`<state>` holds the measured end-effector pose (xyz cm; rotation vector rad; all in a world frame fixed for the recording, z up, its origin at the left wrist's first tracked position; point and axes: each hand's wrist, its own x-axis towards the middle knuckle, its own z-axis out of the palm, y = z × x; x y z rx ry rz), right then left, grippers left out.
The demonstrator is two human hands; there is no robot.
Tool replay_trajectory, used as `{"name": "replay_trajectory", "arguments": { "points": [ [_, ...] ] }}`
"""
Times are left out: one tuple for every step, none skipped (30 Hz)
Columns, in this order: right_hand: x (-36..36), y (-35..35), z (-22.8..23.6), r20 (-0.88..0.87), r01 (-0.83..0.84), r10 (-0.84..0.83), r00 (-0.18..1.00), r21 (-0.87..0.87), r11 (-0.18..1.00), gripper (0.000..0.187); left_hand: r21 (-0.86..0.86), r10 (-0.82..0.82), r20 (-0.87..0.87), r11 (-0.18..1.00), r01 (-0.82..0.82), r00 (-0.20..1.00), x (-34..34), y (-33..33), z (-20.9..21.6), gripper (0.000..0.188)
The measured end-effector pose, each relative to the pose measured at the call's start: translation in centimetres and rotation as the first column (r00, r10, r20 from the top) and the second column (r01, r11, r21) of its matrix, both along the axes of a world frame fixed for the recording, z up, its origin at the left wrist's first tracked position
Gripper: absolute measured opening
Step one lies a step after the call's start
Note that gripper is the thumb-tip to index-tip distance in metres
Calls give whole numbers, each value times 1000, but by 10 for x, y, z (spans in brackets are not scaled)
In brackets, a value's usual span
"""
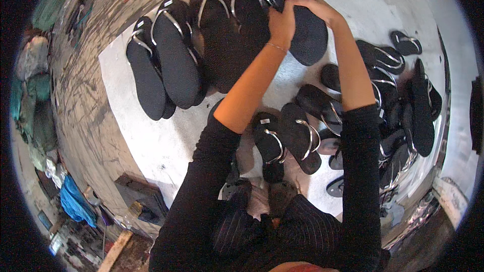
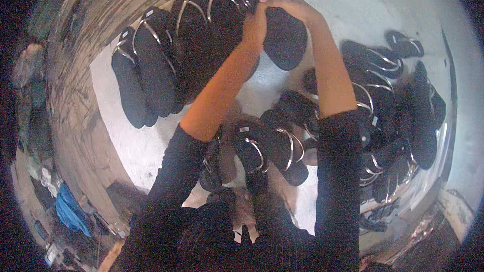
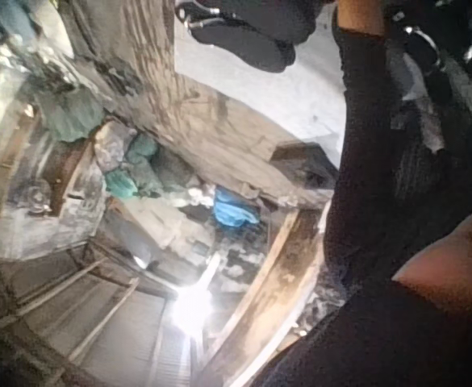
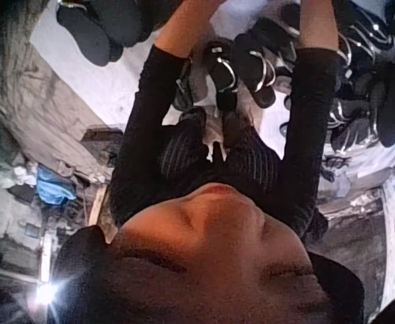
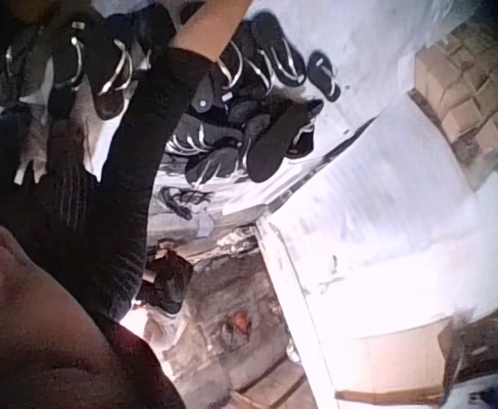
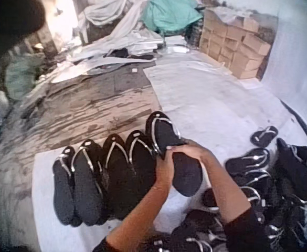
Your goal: The person sits on the floor and wipes a black flip-flop with a cloth. They then pick up pairs of flip-flops from a pile and arrange them in neat rows on the floor.
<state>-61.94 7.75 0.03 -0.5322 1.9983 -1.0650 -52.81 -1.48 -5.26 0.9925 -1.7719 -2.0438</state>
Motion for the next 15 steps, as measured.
{"name": "replay_trajectory", "arguments": {
  "points": [
    [11, -8, 4, -119, 18, -25, 993, -63, 998, 89, 6, 31, 5, 1000, -31, 1000, 1, -7, -7, 70],
    [17, -10, 4, -242, 40, -69, 968, -123, 992, 90, 17, 49, 3, 999, -49, 999, -3, -10, -13, 72],
    [18, -9, 5, -304, 77, -114, 946, -132, 988, 92, 87, 17, -41, 996, -13, 999, -2, -12, -20, 72],
    [19, -5, 2, -364, 118, -162, 917, -139, 983, 93, 157, -17, -85, 987, 30, 996, 0, -15, -22, 73],
    [13, -1, -5, -370, 184, -206, 906, -93, 978, 95, 225, -47, -130, 971, 76, 990, 1, -14, -17, 74],
    [9, 4, -12, -378, 249, -249, 892, -49, 967, 96, 148, -62, -136, 986, 82, 989, 4, -9, -13, 74],
    [5, 16, -25, -433, 445, -452, 780, -124, 887, 73, 75, -83, -141, 993, 94, 986, 13, 3, 0, 74],
    [6, 35, -33, -426, 439, -471, 772, -179, 881, 66, -7, -95, -144, 995, 95, 985, 28, 9, 11, 74],
    [7, 62, -37, -422, 426, -488, 764, -237, 873, 60, -147, -174, -217, 979, 144, 961, 44, 13, 14, 77],
    [10, 92, -35, -422, 415, -504, 754, -287, 863, 53, -184, -234, -231, 964, 193, 945, 62, 19, 19, 78],
    [33, 111, -9, -400, 455, -549, 734, -311, 835, 38, -229, -277, -227, 947, 225, 934, 91, 19, 24, 79],
    [39, 146, 6, -506, 428, -522, 687, -299, 853, 34, -255, -307, -208, 934, 251, 929, 117, 25, 34, 78],
    [44, 190, 13, -540, 478, -557, 630, -296, 827, 29, -277, -340, -185, 918, 283, 922, 144, 34, 44, 78],
    [68, 207, 38, -331, 646, -735, 592, -349, 678, 28, -309, -381, -124, 892, 330, 916, 171, 37, 49, 77],
    [79, 247, 41, -353, 670, -774, 526, -390, 632, 28, -331, -433, -75, 861, 387, 898, 191, 46, 51, 76]
  ]
}}
